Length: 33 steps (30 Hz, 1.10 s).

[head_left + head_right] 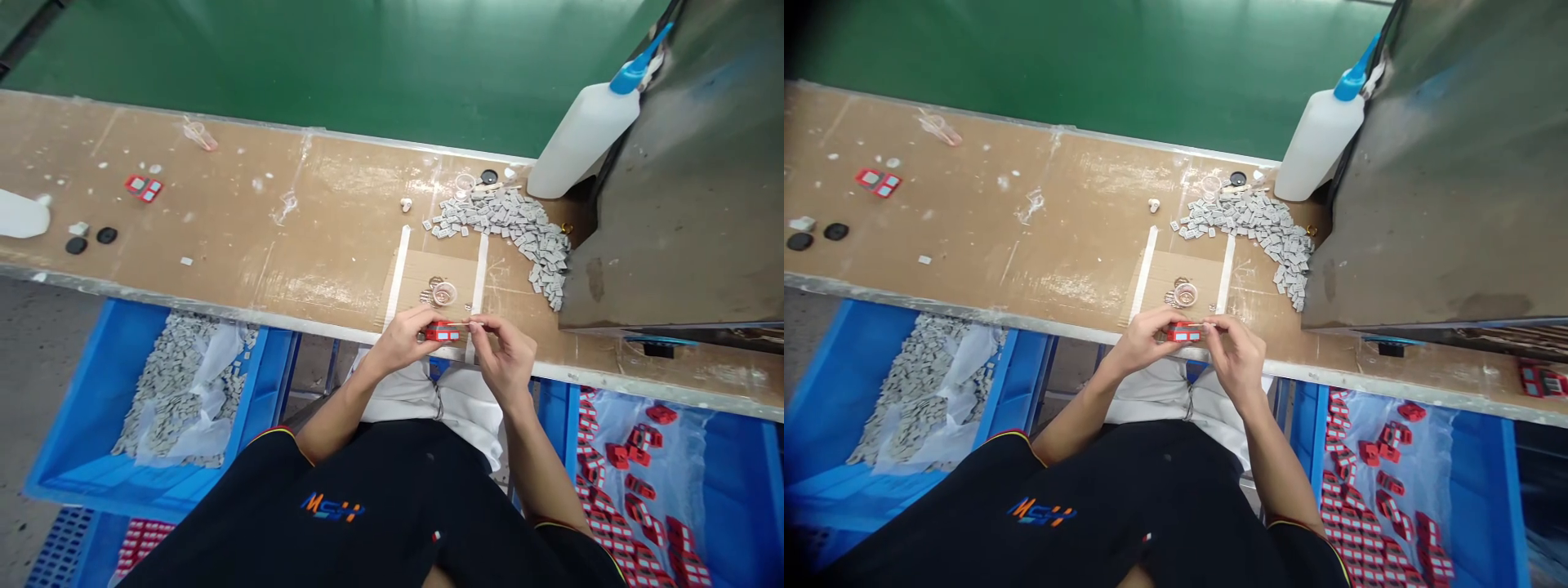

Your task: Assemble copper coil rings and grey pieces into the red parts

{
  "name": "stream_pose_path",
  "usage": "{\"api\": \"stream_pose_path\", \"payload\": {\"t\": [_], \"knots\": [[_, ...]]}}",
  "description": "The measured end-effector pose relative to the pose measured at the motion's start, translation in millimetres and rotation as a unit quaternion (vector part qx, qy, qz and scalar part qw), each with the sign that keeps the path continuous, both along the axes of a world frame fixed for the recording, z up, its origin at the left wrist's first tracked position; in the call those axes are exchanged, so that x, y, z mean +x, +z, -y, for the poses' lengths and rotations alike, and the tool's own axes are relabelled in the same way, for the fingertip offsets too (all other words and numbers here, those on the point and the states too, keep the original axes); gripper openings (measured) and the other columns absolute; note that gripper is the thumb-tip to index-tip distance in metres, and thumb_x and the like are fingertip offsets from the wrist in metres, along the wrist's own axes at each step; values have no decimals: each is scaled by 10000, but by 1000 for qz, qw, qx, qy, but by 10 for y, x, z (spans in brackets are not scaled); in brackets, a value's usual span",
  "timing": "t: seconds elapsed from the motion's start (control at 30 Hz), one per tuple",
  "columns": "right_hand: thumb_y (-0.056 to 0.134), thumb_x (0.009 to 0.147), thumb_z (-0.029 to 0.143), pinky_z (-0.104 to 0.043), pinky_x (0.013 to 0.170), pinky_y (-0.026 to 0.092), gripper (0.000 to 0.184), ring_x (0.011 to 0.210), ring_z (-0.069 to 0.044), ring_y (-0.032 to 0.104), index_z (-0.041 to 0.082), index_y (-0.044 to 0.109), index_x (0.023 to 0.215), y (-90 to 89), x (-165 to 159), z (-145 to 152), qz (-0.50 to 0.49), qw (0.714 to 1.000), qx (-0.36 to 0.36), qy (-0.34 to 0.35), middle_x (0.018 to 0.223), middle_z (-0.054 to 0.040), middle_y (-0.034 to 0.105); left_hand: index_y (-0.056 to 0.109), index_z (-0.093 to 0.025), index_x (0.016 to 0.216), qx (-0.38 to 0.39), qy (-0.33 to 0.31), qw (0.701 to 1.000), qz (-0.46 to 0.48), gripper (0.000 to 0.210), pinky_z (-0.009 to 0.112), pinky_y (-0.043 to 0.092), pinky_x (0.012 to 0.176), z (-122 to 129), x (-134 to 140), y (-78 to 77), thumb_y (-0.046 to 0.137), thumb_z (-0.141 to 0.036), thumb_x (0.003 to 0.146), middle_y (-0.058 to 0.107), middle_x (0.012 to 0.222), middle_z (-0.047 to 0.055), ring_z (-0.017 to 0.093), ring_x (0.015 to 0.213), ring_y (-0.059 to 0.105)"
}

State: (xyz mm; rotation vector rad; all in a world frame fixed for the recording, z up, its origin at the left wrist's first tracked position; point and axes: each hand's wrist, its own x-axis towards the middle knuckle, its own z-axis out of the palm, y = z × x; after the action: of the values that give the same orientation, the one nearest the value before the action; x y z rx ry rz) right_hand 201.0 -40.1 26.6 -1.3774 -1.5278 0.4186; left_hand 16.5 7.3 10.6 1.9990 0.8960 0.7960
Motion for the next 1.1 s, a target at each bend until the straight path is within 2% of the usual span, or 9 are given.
{"api": "stream_pose_path", "payload": {"t": [0.17,0.27,0.33,0.5,0.67,0.77,0.93,1.1], "knots": [[654,939,295,-316,713,609,96,758,-193,755,227,715,911,-43,22,7,-75,996,-41,12,850,-44,792,701,-131,1019,-23,2,1000,15,161,268,535,727,-4,-13,-14,694,-243,903,700,901,70,163,804,650],[653,946,340,-329,727,601,131,759,-191,746,221,706,932,-59,31,-86,-143,988,-53,-16,871,-52,785,701,-129,1038,-80,2,994,68,191,279,559,764,-12,-43,-44,710,-230,875,713,949,82,172,850,672],[647,948,360,-327,706,586,152,759,-189,725,221,701,918,-62,14,-198,-150,987,-43,-28,864,-54,768,697,-127,1053,-128,0,985,112,221,283,573,786,-14,-65,-62,718,-229,859,719,987,93,178,886,687],[609,956,333,-320,657,546,163,810,-199,673,229,693,863,-63,-70,-460,-47,998,-13,29,888,-65,711,698,-132,1046,-163,-1,978,132,252,293,579,790,-10,-92,-74,733,-283,848,718,975,88,170,860,687],[585,961,355,-338,721,554,166,901,-212,661,228,671,1024,9,67,-711,16,990,-39,134,1030,-85,688,694,-136,1057,-159,-12,978,132,260,303,581,786,-23,-105,-66,713,-315,869,719,969,87,172,857,686],[540,960,296,-354,749,542,143,840,-207,643,224,658,995,40,205,-1051,83,989,-58,109,993,-75,671,693,-138,1059,-144,-12,983,115,253,303,581,793,-29,-115,-58,712,-307,873,724,983,91,181,888,690],[597,863,182,-397,811,520,91,783,-221,617,196,636,945,-40,222,-1628,193,973,-112,55,1026,-102,658,698,-135,1051,-114,-11,989,91,207,286,579,754,-20,-118,-37,693,-259,885,732,978,90,170,855,692],[563,835,108,-420,849,493,171,886,-283,621,192,654,953,-57,212,-1752,273,950,-148,36,996,-130,695,706,-148,1102,-38,-44,996,64,227,328,583,849,-33,-123,-62,693,-268,910,762,1020,99,198,935,711]]}}
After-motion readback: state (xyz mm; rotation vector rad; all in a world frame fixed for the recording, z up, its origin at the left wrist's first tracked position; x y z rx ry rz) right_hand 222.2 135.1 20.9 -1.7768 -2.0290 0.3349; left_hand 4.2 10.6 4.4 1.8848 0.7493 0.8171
